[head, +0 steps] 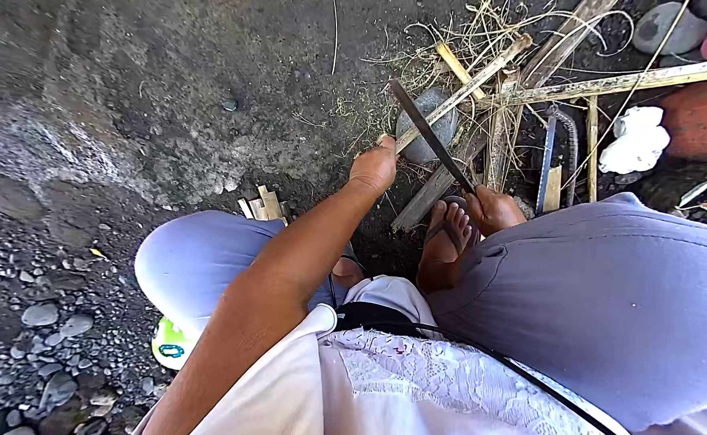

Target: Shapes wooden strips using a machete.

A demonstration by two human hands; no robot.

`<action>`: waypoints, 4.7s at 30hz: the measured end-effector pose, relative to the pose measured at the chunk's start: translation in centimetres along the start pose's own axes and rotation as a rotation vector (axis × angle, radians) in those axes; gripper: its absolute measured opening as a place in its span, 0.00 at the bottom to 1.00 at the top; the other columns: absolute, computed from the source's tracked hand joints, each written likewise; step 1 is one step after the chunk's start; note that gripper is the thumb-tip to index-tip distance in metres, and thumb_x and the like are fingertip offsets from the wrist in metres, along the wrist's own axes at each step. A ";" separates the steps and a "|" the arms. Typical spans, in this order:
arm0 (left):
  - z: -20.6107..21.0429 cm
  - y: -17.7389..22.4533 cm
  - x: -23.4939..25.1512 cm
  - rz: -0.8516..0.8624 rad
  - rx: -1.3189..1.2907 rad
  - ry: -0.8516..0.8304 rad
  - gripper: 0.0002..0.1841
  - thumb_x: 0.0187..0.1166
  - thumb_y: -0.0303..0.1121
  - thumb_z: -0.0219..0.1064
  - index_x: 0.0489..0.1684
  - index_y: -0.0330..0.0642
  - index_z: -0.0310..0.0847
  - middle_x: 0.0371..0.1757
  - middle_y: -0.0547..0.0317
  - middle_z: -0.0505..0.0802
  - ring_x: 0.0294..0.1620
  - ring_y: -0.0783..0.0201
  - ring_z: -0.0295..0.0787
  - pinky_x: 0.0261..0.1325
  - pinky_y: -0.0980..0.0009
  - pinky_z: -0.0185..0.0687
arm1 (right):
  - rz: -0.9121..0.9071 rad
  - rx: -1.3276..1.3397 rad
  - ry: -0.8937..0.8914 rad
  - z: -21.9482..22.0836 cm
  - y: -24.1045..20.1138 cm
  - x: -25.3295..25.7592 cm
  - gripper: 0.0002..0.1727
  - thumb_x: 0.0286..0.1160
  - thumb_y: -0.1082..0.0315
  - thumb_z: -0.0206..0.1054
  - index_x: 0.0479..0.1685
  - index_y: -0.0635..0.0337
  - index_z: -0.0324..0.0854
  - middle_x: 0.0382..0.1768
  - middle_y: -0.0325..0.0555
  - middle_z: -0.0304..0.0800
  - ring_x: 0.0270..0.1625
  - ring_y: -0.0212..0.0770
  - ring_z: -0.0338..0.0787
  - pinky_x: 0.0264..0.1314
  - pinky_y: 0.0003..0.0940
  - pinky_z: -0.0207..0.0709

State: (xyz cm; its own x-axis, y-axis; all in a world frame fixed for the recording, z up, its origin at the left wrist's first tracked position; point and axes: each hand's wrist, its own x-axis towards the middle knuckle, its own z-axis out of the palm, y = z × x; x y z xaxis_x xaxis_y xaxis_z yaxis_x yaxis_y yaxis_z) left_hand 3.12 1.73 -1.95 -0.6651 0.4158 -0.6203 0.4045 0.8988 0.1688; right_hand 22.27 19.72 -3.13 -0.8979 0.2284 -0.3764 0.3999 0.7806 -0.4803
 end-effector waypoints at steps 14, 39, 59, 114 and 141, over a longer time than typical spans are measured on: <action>-0.3 0.0 -0.2 0.003 -0.037 -0.034 0.22 0.96 0.46 0.45 0.76 0.39 0.64 0.56 0.34 0.90 0.60 0.34 0.91 0.57 0.37 0.84 | 0.011 -0.068 -0.106 -1.2 -0.4 1.9 0.22 0.95 0.59 0.47 0.51 0.72 0.78 0.35 0.70 0.88 0.43 0.74 0.91 0.43 0.71 0.80; -10.4 -9.8 0.9 -0.283 -0.247 0.224 0.27 0.96 0.44 0.44 0.76 0.27 0.69 0.71 0.28 0.83 0.76 0.34 0.78 0.75 0.34 0.71 | 0.165 -0.031 -0.039 0.7 -2.0 -0.8 0.23 0.95 0.63 0.48 0.65 0.76 0.79 0.48 0.77 0.91 0.55 0.77 0.91 0.58 0.74 0.78; 1.0 -6.7 0.4 0.035 -0.510 -0.213 0.23 0.96 0.48 0.46 0.71 0.35 0.68 0.41 0.44 0.87 0.38 0.53 0.88 0.48 0.56 0.86 | 0.164 0.124 -0.033 0.4 -1.1 -0.8 0.23 0.96 0.62 0.49 0.61 0.77 0.80 0.41 0.73 0.90 0.48 0.69 0.92 0.58 0.67 0.78; 0.5 -3.8 -0.1 -0.146 -1.063 -0.434 0.24 0.96 0.53 0.40 0.31 0.48 0.67 0.10 0.70 0.59 0.06 0.74 0.48 0.10 0.79 0.45 | 0.025 -0.030 -0.012 -1.1 -0.3 5.8 0.24 0.96 0.55 0.47 0.54 0.70 0.79 0.38 0.68 0.89 0.47 0.70 0.92 0.49 0.69 0.80; 1.4 -3.4 0.1 0.037 -0.598 -0.201 0.26 0.98 0.47 0.37 0.44 0.37 0.75 0.27 0.54 0.75 0.25 0.59 0.72 0.32 0.61 0.70 | 0.097 -0.052 -0.019 -0.7 -1.0 5.3 0.26 0.96 0.52 0.47 0.52 0.70 0.79 0.41 0.69 0.89 0.50 0.71 0.92 0.50 0.70 0.79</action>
State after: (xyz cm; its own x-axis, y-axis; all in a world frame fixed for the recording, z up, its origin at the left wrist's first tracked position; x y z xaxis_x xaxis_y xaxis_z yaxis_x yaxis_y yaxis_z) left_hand 2.54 -1.49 -3.69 -0.5030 0.4661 -0.7279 -0.0347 0.8306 0.5558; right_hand 17.00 20.59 -4.09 -0.8516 0.2937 -0.4342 0.4742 0.7848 -0.3991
